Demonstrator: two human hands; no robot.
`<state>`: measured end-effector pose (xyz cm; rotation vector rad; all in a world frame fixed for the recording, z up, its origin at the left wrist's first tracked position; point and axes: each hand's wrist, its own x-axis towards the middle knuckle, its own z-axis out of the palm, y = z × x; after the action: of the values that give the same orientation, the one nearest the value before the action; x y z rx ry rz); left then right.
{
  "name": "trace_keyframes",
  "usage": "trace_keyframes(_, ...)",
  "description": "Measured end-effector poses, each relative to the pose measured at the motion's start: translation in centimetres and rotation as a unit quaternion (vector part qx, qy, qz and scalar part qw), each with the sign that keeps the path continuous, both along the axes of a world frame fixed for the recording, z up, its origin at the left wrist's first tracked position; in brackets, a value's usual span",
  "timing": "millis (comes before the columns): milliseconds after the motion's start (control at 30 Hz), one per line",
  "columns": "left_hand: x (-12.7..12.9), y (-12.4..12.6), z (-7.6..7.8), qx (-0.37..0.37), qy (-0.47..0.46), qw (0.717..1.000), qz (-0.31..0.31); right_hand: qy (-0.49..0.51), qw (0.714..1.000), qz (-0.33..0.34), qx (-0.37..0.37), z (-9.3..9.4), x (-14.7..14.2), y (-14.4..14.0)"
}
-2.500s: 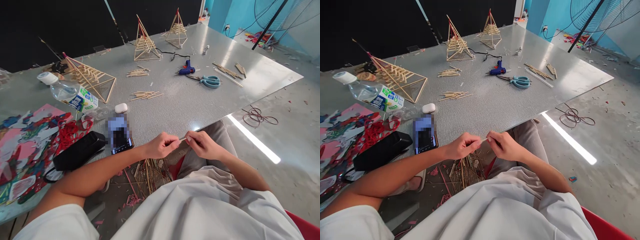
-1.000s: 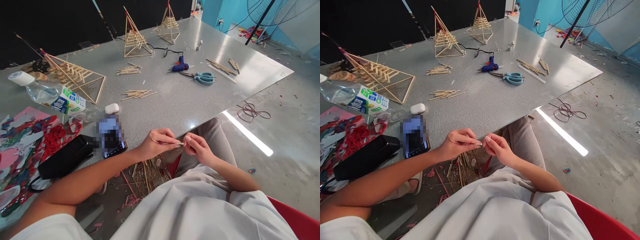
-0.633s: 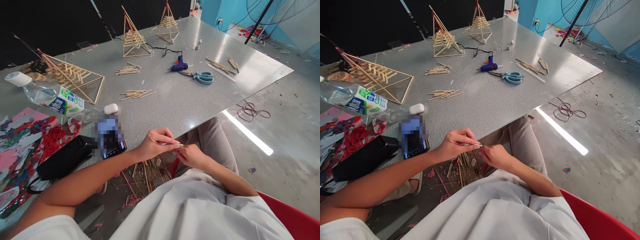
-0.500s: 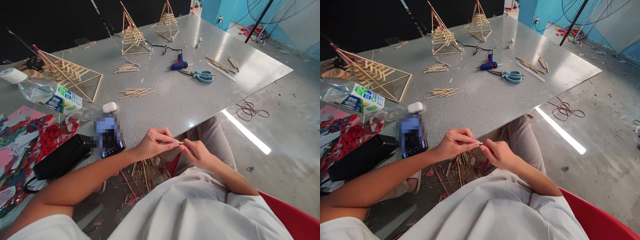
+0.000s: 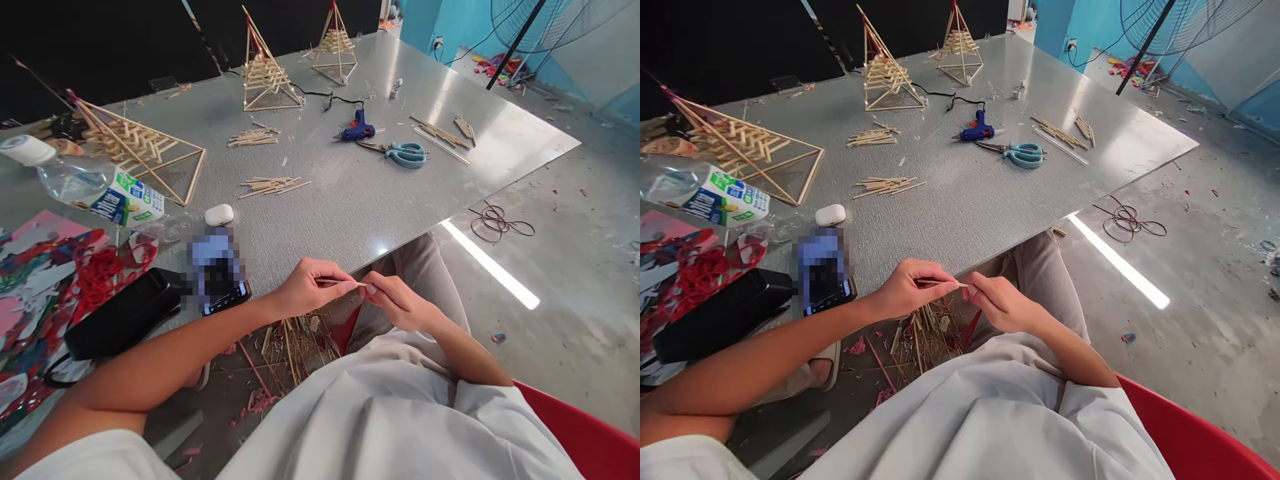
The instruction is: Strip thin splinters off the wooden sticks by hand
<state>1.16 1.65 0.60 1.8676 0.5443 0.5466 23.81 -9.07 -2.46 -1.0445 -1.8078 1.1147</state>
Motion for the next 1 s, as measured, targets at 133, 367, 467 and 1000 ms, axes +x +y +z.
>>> trace_keyframes(133,-0.05,0.21,-0.01,0.008,-0.006,1.000,-0.012,0.047,0.997,0.027,-0.057,0.27,0.22,-0.04)
trace_keyframes(367,-0.11,0.33,-0.14,0.021,-0.007,1.000,-0.021,0.159,0.968,0.065,-0.181,0.09,0.32,0.20)
trace_keyframes(467,-0.12,0.44,-0.28,0.033,-0.012,0.999,-0.024,0.155,0.968,0.082,-0.181,-0.09,0.44,0.42)
trace_keyframes(1000,-0.14,-0.16,-0.29,-0.012,0.018,1.000,-0.001,0.035,0.997,0.040,-0.049,-0.19,-0.09,0.17)
